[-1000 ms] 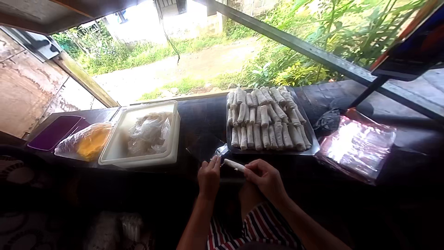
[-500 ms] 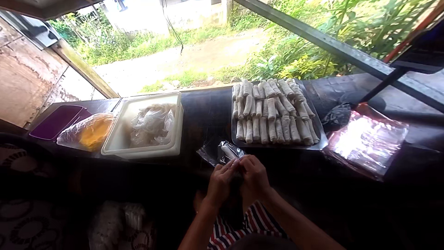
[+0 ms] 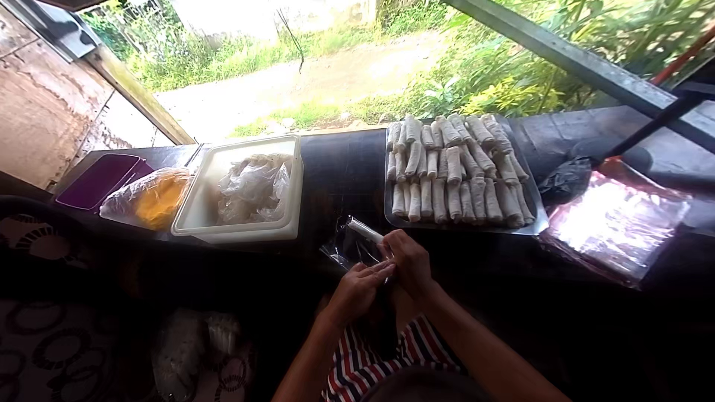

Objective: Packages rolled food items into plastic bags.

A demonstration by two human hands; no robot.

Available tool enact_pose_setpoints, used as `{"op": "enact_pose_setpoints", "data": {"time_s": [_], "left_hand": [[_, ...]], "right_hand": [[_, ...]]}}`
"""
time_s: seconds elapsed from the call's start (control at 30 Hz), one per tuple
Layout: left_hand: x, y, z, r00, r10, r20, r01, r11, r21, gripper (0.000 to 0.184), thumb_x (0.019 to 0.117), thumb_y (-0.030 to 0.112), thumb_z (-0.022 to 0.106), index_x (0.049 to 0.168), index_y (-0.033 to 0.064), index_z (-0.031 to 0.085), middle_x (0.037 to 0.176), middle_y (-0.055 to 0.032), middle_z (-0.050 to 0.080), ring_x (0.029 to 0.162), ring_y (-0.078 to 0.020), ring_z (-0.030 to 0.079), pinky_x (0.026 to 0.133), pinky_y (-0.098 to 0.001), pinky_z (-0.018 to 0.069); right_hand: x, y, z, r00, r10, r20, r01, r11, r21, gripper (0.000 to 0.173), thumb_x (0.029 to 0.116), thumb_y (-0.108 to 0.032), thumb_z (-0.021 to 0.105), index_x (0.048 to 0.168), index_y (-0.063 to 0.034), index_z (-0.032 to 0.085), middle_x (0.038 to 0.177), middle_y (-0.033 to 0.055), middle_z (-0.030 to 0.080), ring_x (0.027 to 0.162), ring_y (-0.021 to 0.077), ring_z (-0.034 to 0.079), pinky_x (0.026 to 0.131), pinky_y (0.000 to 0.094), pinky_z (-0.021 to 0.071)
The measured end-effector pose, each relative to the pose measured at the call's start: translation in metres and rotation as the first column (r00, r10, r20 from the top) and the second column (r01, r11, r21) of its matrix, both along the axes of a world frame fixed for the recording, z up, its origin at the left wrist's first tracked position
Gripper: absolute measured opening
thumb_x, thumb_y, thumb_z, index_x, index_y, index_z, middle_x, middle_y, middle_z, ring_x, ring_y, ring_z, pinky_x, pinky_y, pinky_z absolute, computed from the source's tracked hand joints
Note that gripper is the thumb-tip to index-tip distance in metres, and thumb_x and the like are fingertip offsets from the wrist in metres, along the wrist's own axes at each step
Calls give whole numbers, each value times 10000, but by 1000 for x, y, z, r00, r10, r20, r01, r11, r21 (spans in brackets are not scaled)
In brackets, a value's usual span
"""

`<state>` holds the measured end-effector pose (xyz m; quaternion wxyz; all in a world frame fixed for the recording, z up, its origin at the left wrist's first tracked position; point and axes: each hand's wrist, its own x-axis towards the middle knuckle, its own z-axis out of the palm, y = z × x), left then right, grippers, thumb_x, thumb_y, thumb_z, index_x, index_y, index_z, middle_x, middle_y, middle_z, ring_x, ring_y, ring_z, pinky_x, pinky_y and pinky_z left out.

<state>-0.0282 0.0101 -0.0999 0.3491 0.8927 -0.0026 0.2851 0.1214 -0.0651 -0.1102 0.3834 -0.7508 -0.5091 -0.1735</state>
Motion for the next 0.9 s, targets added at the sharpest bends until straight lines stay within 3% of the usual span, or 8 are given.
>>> {"op": "enact_pose_setpoints", "data": {"time_s": [0.1,0.2,0.23,0.3,0.37,0.63,0.83,0.9], "left_hand": [[-5,1,7,997,56,-55,-56,998,-6,469,847,-127,543,1291,-49,673,1281,-178,701,1081,-264,723,948,-357,542],[0,-2,17,940,200,-276,-237,965,-109,681,815,-84,598,1480,-68,448,952,-179,667,677,-206,608,671,-348,545],[4,-1,20,910,232,-344,-286,951,-115,730,813,-76,605,1511,-63,396,1066,-224,660,723,-227,631,698,-363,555],[13,3,26,859,235,-455,-316,942,-111,709,848,-85,604,1523,-61,389,1508,-249,490,1202,-303,648,995,-402,530],[24,8,28,830,208,-517,-309,944,-116,656,864,-96,602,1498,-60,439,1582,-244,400,1372,-337,537,1097,-443,472],[58,14,49,665,199,-720,-271,962,16,598,941,-20,546,1528,42,454,1649,-171,313,1396,-309,513,1095,-431,471],[41,16,55,656,149,-740,-282,958,-57,821,946,422,715,1594,85,341,1683,-167,225,1347,-324,554,1061,-466,492],[32,15,58,670,160,-725,-280,959,-48,832,937,440,718,1591,82,348,1681,-172,220,1142,-285,668,923,-419,556]], "right_hand": [[-3,5,0,1000,-27,-4,27,1000,-10,101,878,-10,601,800,23,656,763,180,659,621,325,678,482,417,512],[-1,1,6,996,13,-84,-23,992,-124,48,857,9,647,851,40,683,816,204,679,706,366,705,555,468,556],[1,-3,16,988,42,-151,-76,972,-224,84,871,-13,665,921,43,704,883,218,692,794,390,713,629,500,571],[10,-15,50,933,112,-341,-268,848,-457,340,887,-70,693,1216,16,684,1169,235,677,1090,417,657,878,553,535],[25,-25,85,882,188,-431,-408,762,-503,505,883,-88,699,1379,-40,618,1328,207,634,1187,390,623,970,551,501],[168,5,149,946,-307,-107,231,868,-440,250,1013,-139,580,1160,13,712,1123,263,695,1086,465,657,864,651,500],[220,46,144,905,-409,-115,252,735,-630,387,932,-282,749,1127,48,694,1174,283,671,1167,472,621,899,648,499],[216,51,145,896,-428,-115,258,715,-649,300,965,-187,697,1089,86,681,1155,307,667,1146,487,629,909,641,496]]}}
